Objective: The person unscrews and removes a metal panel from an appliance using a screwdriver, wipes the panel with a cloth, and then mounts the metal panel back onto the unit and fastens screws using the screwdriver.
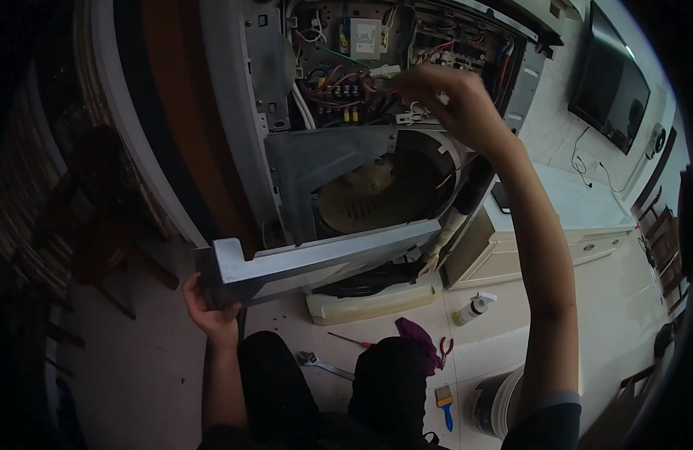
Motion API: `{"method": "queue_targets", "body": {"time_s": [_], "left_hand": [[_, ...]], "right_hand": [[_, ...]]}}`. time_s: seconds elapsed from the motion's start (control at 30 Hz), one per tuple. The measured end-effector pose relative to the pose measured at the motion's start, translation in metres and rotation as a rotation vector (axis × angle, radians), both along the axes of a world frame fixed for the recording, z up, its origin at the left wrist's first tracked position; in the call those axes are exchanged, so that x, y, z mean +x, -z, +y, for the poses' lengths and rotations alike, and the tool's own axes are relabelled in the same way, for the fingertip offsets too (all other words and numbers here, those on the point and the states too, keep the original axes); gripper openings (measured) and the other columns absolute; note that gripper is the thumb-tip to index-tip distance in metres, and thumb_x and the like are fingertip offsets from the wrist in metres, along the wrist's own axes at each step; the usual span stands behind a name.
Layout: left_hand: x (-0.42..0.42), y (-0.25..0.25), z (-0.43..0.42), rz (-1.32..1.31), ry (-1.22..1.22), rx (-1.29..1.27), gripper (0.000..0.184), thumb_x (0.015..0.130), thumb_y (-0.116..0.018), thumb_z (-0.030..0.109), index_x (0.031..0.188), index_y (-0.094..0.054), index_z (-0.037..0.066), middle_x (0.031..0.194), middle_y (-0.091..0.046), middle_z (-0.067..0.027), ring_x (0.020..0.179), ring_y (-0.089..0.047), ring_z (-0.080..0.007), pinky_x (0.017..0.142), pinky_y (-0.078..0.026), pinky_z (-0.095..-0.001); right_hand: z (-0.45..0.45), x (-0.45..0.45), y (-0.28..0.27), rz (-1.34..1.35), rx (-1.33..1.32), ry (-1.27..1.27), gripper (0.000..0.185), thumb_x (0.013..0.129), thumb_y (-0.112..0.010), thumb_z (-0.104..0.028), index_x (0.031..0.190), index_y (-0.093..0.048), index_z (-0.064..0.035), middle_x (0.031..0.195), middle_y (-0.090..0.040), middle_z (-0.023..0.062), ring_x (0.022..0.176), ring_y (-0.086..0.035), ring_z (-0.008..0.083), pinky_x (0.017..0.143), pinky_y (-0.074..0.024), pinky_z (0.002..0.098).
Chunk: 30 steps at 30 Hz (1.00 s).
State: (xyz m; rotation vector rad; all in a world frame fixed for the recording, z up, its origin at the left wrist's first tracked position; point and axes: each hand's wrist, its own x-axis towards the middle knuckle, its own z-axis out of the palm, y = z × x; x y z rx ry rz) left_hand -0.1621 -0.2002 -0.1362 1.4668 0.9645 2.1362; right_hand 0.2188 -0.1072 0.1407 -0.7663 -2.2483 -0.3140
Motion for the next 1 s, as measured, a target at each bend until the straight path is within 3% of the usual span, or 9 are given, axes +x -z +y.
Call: {"method": "queue_targets", "body": {"time_s": [0.07, 0.13, 0.2, 0.27, 0.33, 0.47, 0.53, 0.73, 1.0], "left_hand": [[0.003, -0.002, 0.005, -0.017, 0.009, 0.005, 0.094, 0.063, -0.091, 0.042, 0.132, -0.040, 0.005, 0.123, -0.051, -0.0091, 0.114, -0.054, -0.0218, 0.095, -0.048, -0.0367], [0.003, -0.005, 0.012, -0.102, 0.006, 0.004, 0.097, 0.061, -0.091, 0.044, 0.134, -0.040, 0.005, 0.126, -0.051, -0.0083, 0.115, -0.053, -0.0213, 0.096, -0.047, -0.0368], [0.005, -0.009, 0.022, -0.118, 0.017, 0.028, 0.096, 0.063, -0.090, 0.044, 0.135, -0.039, 0.005, 0.127, -0.051, -0.0082, 0.116, -0.052, -0.0210, 0.098, -0.045, -0.0363], [0.010, -0.017, 0.030, -0.135, 0.047, 0.050, 0.096, 0.065, -0.089, 0.044, 0.136, -0.039, 0.004, 0.129, -0.050, -0.0081, 0.117, -0.052, -0.0207, 0.100, -0.044, -0.0358], [0.023, -0.025, 0.040, -0.179, 0.076, 0.051, 0.091, 0.071, -0.086, 0.044, 0.137, -0.038, 0.004, 0.130, -0.050, -0.0083, 0.118, -0.050, -0.0201, 0.102, -0.040, -0.0342], [0.049, -0.040, 0.057, -0.163, 0.152, 0.078, 0.084, 0.077, -0.081, 0.043, 0.137, -0.038, 0.003, 0.129, -0.051, -0.0087, 0.117, -0.050, -0.0195, 0.102, -0.038, -0.0329], [0.061, -0.047, 0.059, -0.126, 0.186, 0.073, 0.082, 0.079, -0.080, 0.043, 0.137, -0.038, 0.003, 0.128, -0.053, -0.0089, 0.117, -0.051, -0.0195, 0.102, -0.039, -0.0327], [0.076, -0.049, 0.063, -0.155, 0.176, -0.006, 0.077, 0.081, -0.078, 0.041, 0.135, -0.040, 0.002, 0.126, -0.054, -0.0092, 0.117, -0.052, -0.0199, 0.102, -0.039, -0.0331], [0.087, -0.048, 0.078, -0.213, 0.207, -0.006, 0.070, 0.084, -0.076, 0.039, 0.133, -0.042, 0.003, 0.126, -0.055, -0.0094, 0.116, -0.052, -0.0196, 0.103, -0.039, -0.0336]], "right_hand": [[-0.006, 0.034, 0.019, 0.165, 0.114, -0.016, 0.020, 0.094, -0.058, -0.007, 0.112, -0.066, -0.0054, 0.093, -0.069, 0.0085, 0.081, -0.065, 0.0163, 0.073, -0.0516, 0.0274], [-0.031, 0.056, 0.062, 0.802, 0.060, 0.080, 0.022, 0.096, -0.057, -0.007, 0.117, -0.063, -0.0041, 0.094, -0.067, 0.0048, 0.085, -0.061, 0.0109, 0.078, -0.0485, 0.0237], [-0.034, 0.079, 0.138, 0.929, -0.054, 0.167, 0.030, 0.098, -0.056, -0.011, 0.126, -0.057, -0.0039, 0.106, -0.063, 0.0047, 0.093, -0.056, 0.0090, 0.082, -0.0451, 0.0221], [-0.042, 0.081, 0.205, 0.949, -0.284, 0.141, 0.041, 0.102, -0.051, -0.024, 0.137, -0.047, -0.0031, 0.122, -0.058, 0.0095, 0.115, -0.053, 0.0166, 0.100, -0.0409, 0.0303], [-0.045, 0.072, 0.254, 1.034, -0.351, 0.071, 0.052, 0.099, -0.056, -0.024, 0.145, -0.037, -0.0059, 0.127, -0.054, 0.0090, 0.107, -0.052, 0.0135, 0.092, -0.0425, 0.0274], [-0.045, 0.049, 0.260, 1.173, -0.348, -0.031, 0.055, 0.098, -0.059, -0.026, 0.144, -0.037, -0.0056, 0.128, -0.053, 0.0097, 0.111, -0.052, 0.0154, 0.096, -0.0413, 0.0289], [-0.037, 0.051, 0.255, 1.353, -0.372, -0.001, 0.052, 0.097, -0.062, -0.021, 0.141, -0.040, -0.0047, 0.124, -0.056, 0.0093, 0.110, -0.053, 0.0150, 0.095, -0.0424, 0.0288], [-0.039, 0.057, 0.239, 1.419, -0.347, -0.017, 0.045, 0.094, -0.066, -0.015, 0.134, -0.048, -0.0041, 0.115, -0.062, 0.0077, 0.103, -0.059, 0.0145, 0.091, -0.0462, 0.0272], [-0.030, 0.065, 0.224, 1.469, -0.308, -0.051, 0.048, 0.093, -0.067, -0.016, 0.136, -0.051, -0.0050, 0.117, -0.062, 0.0077, 0.104, -0.059, 0.0138, 0.093, -0.0457, 0.0274]]}}
